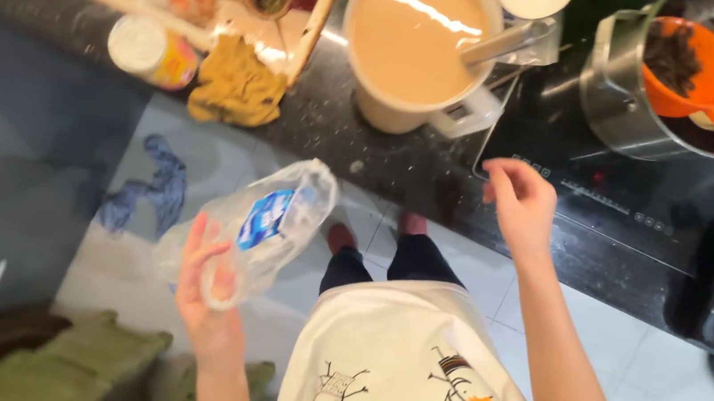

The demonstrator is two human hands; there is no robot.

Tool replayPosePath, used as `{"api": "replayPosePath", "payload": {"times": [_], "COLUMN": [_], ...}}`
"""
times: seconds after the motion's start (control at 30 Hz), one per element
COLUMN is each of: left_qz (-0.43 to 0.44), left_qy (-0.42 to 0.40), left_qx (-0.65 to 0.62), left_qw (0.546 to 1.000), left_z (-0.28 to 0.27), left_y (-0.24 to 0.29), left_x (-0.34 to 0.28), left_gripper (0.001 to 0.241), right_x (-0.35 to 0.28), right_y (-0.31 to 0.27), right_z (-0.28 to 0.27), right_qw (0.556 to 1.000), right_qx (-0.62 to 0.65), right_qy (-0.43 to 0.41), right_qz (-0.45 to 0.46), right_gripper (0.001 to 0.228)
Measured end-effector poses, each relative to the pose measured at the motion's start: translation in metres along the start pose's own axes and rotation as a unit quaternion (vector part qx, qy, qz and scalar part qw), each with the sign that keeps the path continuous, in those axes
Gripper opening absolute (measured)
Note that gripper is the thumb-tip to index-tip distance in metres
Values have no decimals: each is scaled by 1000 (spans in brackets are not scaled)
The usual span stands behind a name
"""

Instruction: Preparing a beverage by straining tea leaves and mixing ingredients in a kitchen setting.

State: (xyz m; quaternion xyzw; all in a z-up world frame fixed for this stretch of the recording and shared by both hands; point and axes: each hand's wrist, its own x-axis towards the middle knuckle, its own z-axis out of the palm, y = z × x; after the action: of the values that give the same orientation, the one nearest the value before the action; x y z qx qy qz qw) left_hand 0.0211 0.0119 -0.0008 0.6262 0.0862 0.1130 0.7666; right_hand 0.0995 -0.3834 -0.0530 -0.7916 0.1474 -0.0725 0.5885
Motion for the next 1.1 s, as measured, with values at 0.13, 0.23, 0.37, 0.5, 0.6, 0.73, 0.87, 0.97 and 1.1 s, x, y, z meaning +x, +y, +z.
{"api": "replayPosePath", "payload": {"times": [0.13, 0.23, 0.37, 0.5, 0.6, 0.73, 0.87, 0.97, 1.1], "left_qz": [2, 2, 7, 6, 4, -5, -10, -12, -16], "left_qy": [28, 77, 113, 124, 131, 137, 137, 122, 96], "left_qx": [6, 7, 13, 8, -1, -7, -11, -9, -19], "left_qw": [1000, 997, 993, 992, 991, 991, 990, 992, 995], "left_z": [-1, 8, 31, 55, 63, 72, 78, 79, 82], "left_y": [-3, -1, -4, -1, -2, -3, -7, -9, -13], "left_x": [21, 21, 23, 30, 28, 31, 36, 38, 46], "left_gripper": [38, 37, 35, 35, 36, 35, 36, 37, 38], "right_x": [89, 173, 238, 268, 281, 271, 213, 164, 112], "right_y": [31, 42, 30, 48, 83, 82, 58, 53, 29], "right_z": [-3, -4, 21, 30, 27, 19, 10, 3, -6], "right_qw": [998, 950, 930, 921, 926, 933, 949, 950, 953], "right_qx": [44, 258, 325, 340, 336, 321, 291, 287, 272], "right_qy": [52, 19, -6, 34, 67, 92, 76, 82, 58], "right_qz": [-9, 173, 171, 188, 157, 133, 90, 92, 123], "right_gripper": [22, 53, 62, 60, 55, 45, 44, 42, 45]}}
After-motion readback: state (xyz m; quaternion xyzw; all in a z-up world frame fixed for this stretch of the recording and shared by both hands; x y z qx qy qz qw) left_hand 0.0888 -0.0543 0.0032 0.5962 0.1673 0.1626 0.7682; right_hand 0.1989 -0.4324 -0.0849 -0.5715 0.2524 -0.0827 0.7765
